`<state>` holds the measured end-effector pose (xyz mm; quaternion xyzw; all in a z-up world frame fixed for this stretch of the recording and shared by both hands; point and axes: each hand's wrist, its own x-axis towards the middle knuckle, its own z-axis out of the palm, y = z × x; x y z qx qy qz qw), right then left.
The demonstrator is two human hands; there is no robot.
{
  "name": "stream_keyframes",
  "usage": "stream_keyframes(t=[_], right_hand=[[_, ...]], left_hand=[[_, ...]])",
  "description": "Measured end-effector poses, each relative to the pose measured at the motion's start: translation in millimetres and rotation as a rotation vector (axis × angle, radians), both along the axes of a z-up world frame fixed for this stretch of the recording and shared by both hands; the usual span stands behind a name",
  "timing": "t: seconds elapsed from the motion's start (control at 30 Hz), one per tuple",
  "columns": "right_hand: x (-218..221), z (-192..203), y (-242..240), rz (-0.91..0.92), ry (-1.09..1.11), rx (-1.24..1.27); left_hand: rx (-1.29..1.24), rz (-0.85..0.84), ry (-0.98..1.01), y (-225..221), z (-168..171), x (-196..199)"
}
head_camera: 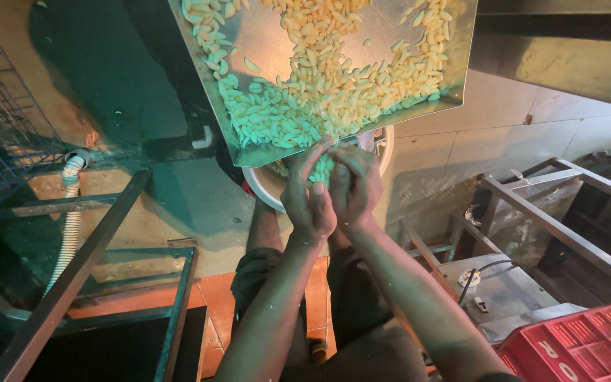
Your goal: The person feeds peeled cassava pieces from a metal tray into a grinding machine using both hands and a metal pusher. The ground cassava collects in a white bucket below. The person occasionally uses a spoon to stir the contents of the bucket.
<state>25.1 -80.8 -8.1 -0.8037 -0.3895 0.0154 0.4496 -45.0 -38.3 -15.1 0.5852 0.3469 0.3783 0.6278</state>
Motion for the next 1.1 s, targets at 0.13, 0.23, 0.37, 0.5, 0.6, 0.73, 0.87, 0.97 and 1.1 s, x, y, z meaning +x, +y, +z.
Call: stream_keyframes(t=[0.13, 0.23, 0.37, 0.5, 0.6, 0.73, 0.87, 0.97, 1.1], right_hand=[[3.0, 3.3, -0.8, 0.053, 0.026, 0.024], [0.8, 3.4, -0.2, 0.037, -0.001, 0.029], [-1.5, 2.2, 3.2, 0.005, 0.001, 0.004], [2.0, 1.6, 4.9, 0.057, 0.05, -0.006], [4.3, 3.1, 4.3, 0.113, 0.024, -0.043], [4.2, 7.1, 5.8, 0.088, -0.042, -0.089], [4.0, 7.2, 9.3, 0.092, -0.035, -0.115], [3.3, 5.3, 9.4, 0.097, -0.13, -0.119], [1.3, 4.8, 11.5, 0.136, -0.028, -0.077]], left_hand=[[-0.098, -0.046, -0.047, 5.6, 2.5, -0.3], [-0.165, -0.114, -0.103, 13.0, 2.6, 2.9], [-0.216, -0.124, -0.183, 22.5, -0.6, 17.8], [-0.255, -0.135, -0.278, 31.0, -1.4, 20.6], [-0.353, -0.167, -0.321, 35.2, 0.2, 15.4], [-0.416, -0.192, -0.28, 31.1, 8.5, 12.5], [-0.376, -0.107, -0.297, 29.6, 12.7, 13.0], [-0.408, -0.063, -0.386, 33.4, 9.9, 11.7], [-0.485, -0.032, -0.435, 33.9, 9.4, 9.3]])
